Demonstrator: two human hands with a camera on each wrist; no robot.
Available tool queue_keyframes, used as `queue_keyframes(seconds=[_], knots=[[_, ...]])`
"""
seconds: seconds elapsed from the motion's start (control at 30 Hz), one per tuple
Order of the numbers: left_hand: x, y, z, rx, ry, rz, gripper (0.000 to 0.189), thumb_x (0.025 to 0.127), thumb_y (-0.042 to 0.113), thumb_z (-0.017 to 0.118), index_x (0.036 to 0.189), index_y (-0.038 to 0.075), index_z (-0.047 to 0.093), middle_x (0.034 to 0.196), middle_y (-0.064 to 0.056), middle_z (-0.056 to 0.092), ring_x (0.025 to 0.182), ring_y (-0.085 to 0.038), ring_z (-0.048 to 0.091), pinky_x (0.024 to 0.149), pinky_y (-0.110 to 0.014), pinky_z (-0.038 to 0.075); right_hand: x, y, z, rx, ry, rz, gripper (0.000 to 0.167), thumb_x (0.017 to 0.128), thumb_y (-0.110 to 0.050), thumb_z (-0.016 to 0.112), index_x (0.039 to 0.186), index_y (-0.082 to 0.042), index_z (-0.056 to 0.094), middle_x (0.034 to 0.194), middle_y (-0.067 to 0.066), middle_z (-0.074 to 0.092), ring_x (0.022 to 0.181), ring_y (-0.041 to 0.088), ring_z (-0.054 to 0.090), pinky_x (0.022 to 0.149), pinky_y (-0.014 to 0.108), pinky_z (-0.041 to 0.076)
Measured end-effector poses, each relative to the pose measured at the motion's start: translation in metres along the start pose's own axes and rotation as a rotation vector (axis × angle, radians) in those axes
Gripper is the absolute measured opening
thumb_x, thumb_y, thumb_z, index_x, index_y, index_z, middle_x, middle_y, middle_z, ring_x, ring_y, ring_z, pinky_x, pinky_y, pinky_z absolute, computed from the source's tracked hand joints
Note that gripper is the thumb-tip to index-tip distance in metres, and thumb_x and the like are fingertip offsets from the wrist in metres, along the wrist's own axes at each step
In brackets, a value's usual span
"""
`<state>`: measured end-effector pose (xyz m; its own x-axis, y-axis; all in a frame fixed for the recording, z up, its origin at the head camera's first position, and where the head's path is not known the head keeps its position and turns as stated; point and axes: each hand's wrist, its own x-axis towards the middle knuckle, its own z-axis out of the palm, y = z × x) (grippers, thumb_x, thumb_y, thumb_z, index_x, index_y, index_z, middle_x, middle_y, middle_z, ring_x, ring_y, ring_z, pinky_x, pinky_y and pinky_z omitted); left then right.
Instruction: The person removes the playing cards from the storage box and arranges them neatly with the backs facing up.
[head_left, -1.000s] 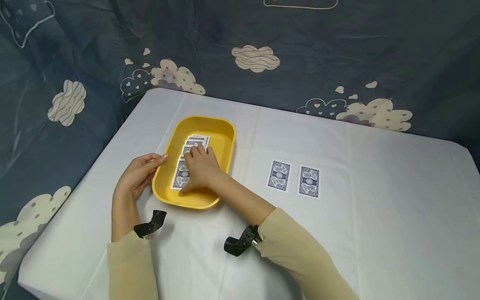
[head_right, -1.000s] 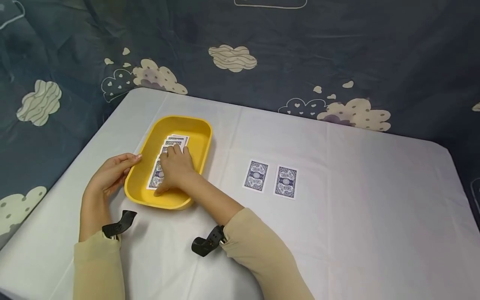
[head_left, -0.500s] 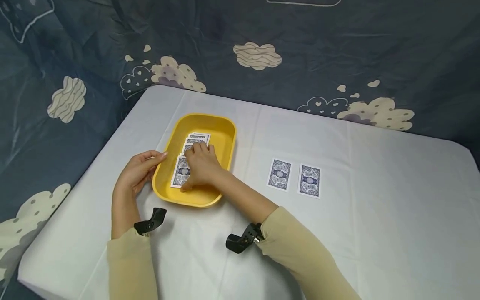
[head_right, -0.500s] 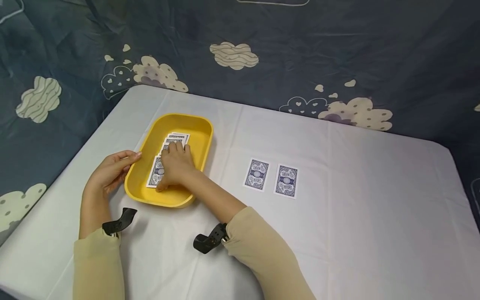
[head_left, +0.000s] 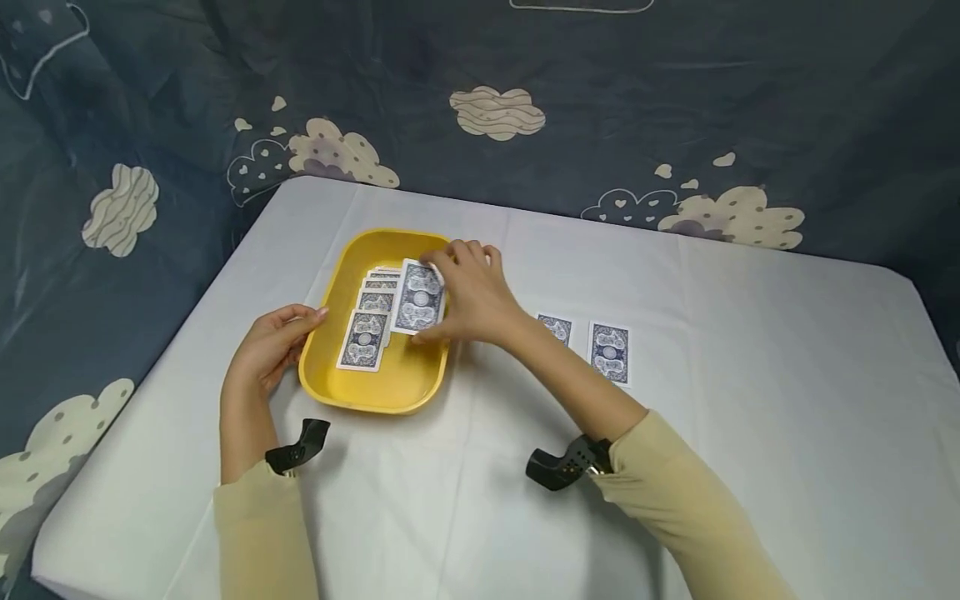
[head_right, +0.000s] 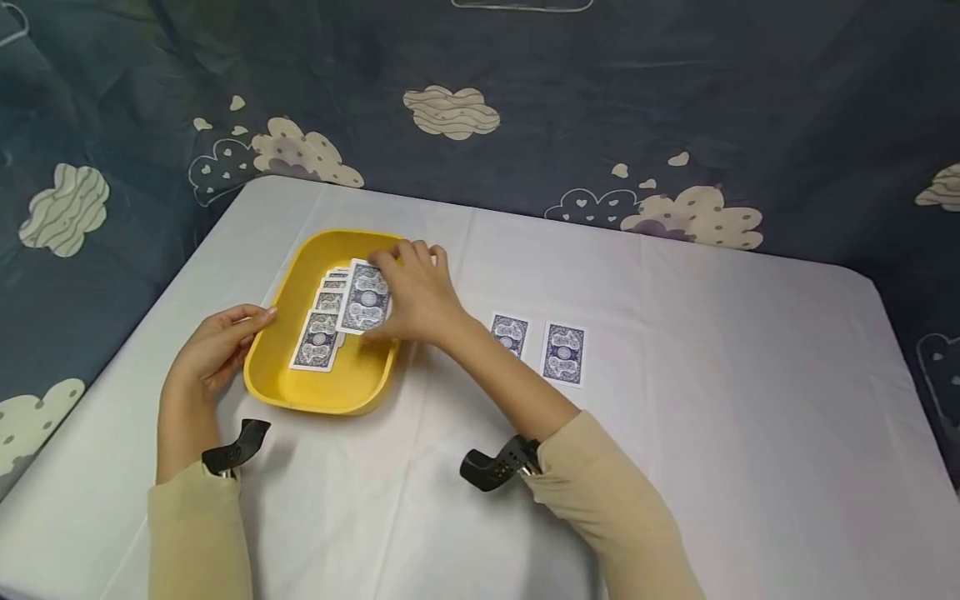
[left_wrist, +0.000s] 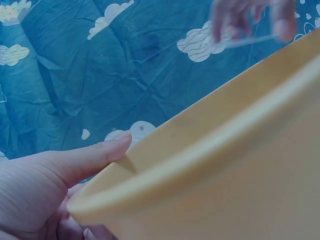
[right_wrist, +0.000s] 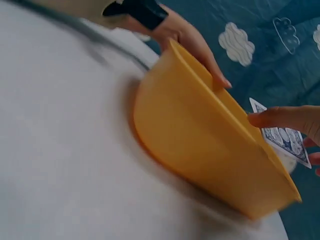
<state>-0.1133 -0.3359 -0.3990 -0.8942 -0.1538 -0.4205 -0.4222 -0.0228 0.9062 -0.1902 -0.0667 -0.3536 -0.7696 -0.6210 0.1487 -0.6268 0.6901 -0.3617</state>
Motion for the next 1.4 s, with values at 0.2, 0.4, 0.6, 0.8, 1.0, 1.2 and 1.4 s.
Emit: queue_keyframes(seconds=[0.2,0.4,0.6,0.8,1.0,1.2,1.4], knots=[[-0.001,0.0,0.001,-0.005,-0.014,-0.005,0.032,0.081,0.031,0.071,0.094,0.007,0.053,0.068,0.006,0.059,0.05,-0.005,0.048,0.047,-0.017,0.044,-0.039,0.053,-0.03,-0.023,0.031,0.03,0.093,0.047,-0.055,0.085,0.124,-0.016,0.05,0.116,0.006,0.048,0.108,0.025,0.038,0.098,0.045,0.022],[-0.002,-0.001,0.0,-0.038,-0.028,0.002,0.026,0.082,0.028,0.071,0.091,0.009,0.056,0.068,0.006,0.06,0.05,-0.005,0.05,0.047,-0.017,0.045,-0.085,0.113,-0.06,-0.095,0.008,0.117,0.093,0.048,-0.053,0.086,0.125,-0.014,0.05,0.118,0.011,0.047,0.111,0.03,0.036,0.093,0.047,0.026],[-0.005,-0.002,-0.002,-0.054,-0.034,0.005,0.02,0.082,0.027,0.07,0.089,0.012,0.059,0.066,0.007,0.057,0.049,-0.004,0.047,0.046,-0.016,0.043,-0.133,0.162,-0.074,-0.109,-0.054,0.2,0.093,0.051,-0.048,0.087,0.126,-0.009,0.049,0.121,0.017,0.045,0.113,0.035,0.035,0.092,0.051,0.027],[-0.009,-0.003,-0.003,-0.073,-0.016,-0.005,0.016,0.082,0.026,0.07,0.087,0.013,0.061,0.062,0.006,0.05,0.05,-0.005,0.043,0.044,-0.017,0.039,-0.176,0.186,-0.072,-0.08,-0.167,0.234,0.095,0.053,-0.051,0.085,0.128,-0.007,0.047,0.122,0.021,0.045,0.112,0.04,0.036,0.091,0.055,0.027],[-0.007,-0.004,0.0,-0.09,-0.031,-0.015,0.014,0.083,0.027,0.069,0.087,0.015,0.062,0.06,0.006,0.049,0.047,-0.005,0.042,0.043,-0.016,0.038,-0.196,0.2,-0.066,-0.087,-0.237,0.281,0.092,0.056,-0.051,0.083,0.13,-0.009,0.047,0.123,0.021,0.044,0.112,0.04,0.036,0.089,0.054,0.027],[-0.007,-0.003,0.0,-0.111,-0.033,-0.029,0.016,0.08,0.028,0.072,0.086,0.016,0.062,0.061,0.006,0.05,0.047,-0.004,0.043,0.043,-0.015,0.04,-0.199,0.205,-0.065,-0.067,-0.269,0.289,0.095,0.057,-0.058,0.079,0.134,-0.015,0.044,0.126,0.02,0.039,0.113,0.039,0.034,0.089,0.054,0.026],[-0.007,-0.002,0.002,-0.134,-0.047,-0.024,0.015,0.081,0.026,0.071,0.085,0.015,0.063,0.062,0.006,0.053,0.048,-0.004,0.045,0.044,-0.014,0.041,-0.202,0.208,-0.063,-0.064,-0.269,0.307,0.098,0.056,-0.061,0.078,0.136,-0.018,0.042,0.127,0.02,0.037,0.114,0.04,0.034,0.088,0.053,0.027]])
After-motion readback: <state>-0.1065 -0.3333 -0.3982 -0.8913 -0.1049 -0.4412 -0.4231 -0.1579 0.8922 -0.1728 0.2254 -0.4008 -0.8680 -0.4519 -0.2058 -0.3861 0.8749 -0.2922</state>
